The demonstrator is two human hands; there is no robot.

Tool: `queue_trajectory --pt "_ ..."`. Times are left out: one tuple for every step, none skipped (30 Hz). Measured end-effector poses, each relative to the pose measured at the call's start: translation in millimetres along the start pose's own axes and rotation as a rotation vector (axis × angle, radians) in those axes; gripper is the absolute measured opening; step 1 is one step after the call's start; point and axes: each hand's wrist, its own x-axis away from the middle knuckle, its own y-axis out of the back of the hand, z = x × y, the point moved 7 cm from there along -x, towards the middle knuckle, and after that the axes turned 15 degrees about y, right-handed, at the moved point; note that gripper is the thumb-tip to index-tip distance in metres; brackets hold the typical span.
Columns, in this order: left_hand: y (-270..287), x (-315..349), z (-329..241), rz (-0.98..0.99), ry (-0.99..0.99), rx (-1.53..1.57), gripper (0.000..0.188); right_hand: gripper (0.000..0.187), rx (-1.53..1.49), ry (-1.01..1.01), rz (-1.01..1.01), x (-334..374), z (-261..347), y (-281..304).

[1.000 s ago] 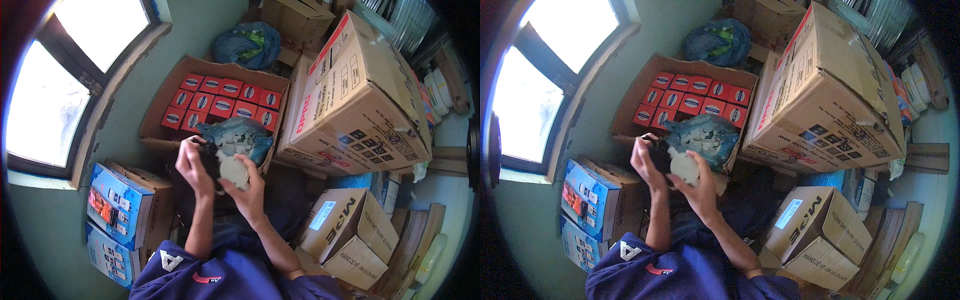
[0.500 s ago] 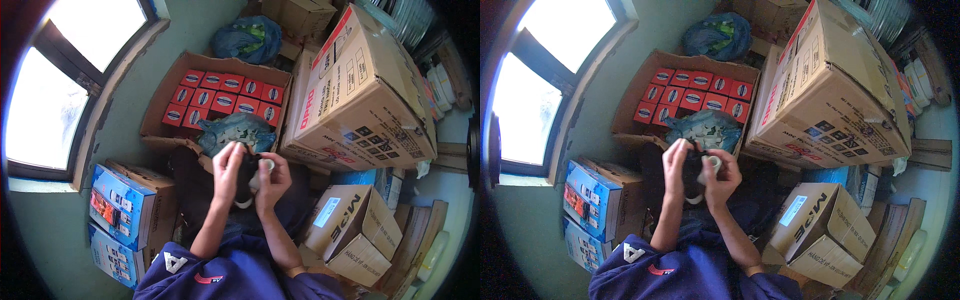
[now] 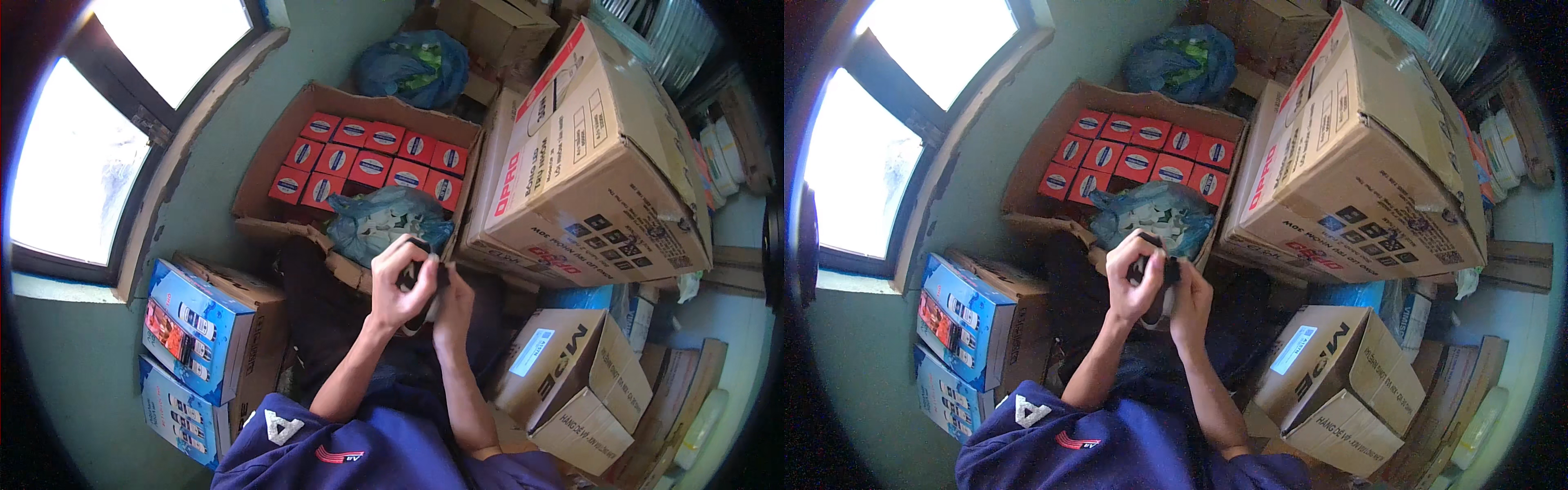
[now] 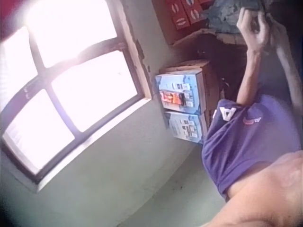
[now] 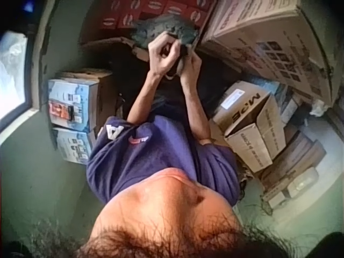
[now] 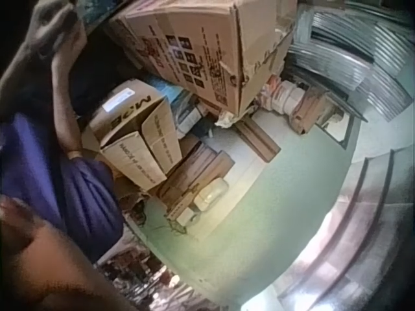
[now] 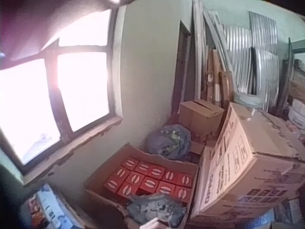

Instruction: Assembling LED light bulb components in a storage area.

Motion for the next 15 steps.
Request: queue_trajectory --pt "5 0 9 -0.078 0.108 0.01 0.013 0.032 -0.032 -0.015 0.029 5 -4 0" --pt "11 0 14 -0.155 0.15 0.023 0.017 0.03 0.026 0.0 0.115 11 -5 -1" --pt "16 1 18 -0.199 0.187 0.021 0.022 0.03 0.018 -0.005 0.142 16 -6 -2" --pt "20 -1 24 -0.201 0.229 0.034 0.024 0.029 0.128 -0.059 0.178 21 -9 0" --pt "27 -5 30 -0.196 0.276 0.047 0.026 0.027 0.257 -0.095 0.237 24 -8 -1" --pt "37 -7 34 -0.218 0.285 0.061 0.028 0.025 0.244 -0.262 0.231 29 -9 2" --pt "50 -11 40 -0.239 0.318 0.06 0.029 0.025 0.226 -0.268 0.216 29 4 2" --pt "65 -15 40 -0.278 0.274 0.057 0.029 0.024 0.372 -0.064 0.328 18 31 -6" --pt "84 -18 41 -0.319 0.263 0.037 0.028 0.024 0.557 0.06 0.436 10 58 -17" --pt "102 -22 42 -0.374 0.226 0.042 0.029 0.027 0.63 0.193 0.65 9 88 -31" --pt "119 -20 49 -0.453 0.31 0.118 0.031 0.031 0.787 0.178 0.891 11 109 -41" --pt "135 -20 46 -0.501 0.273 0.109 0.032 0.027 0.871 0.331 0.942 12 142 -53" --pt "152 -19 47 -0.58 0.308 0.085 0.031 0.024 0.989 0.396 1.052 19 165 -64" --pt "160 -13 46 -0.597 0.295 0.153 0.031 0.025 1.079 0.459 1.024 18 185 -73" --pt "170 -9 47 -0.631 0.329 0.245 0.03 0.027 1.111 0.554 0.96 17 210 -84"
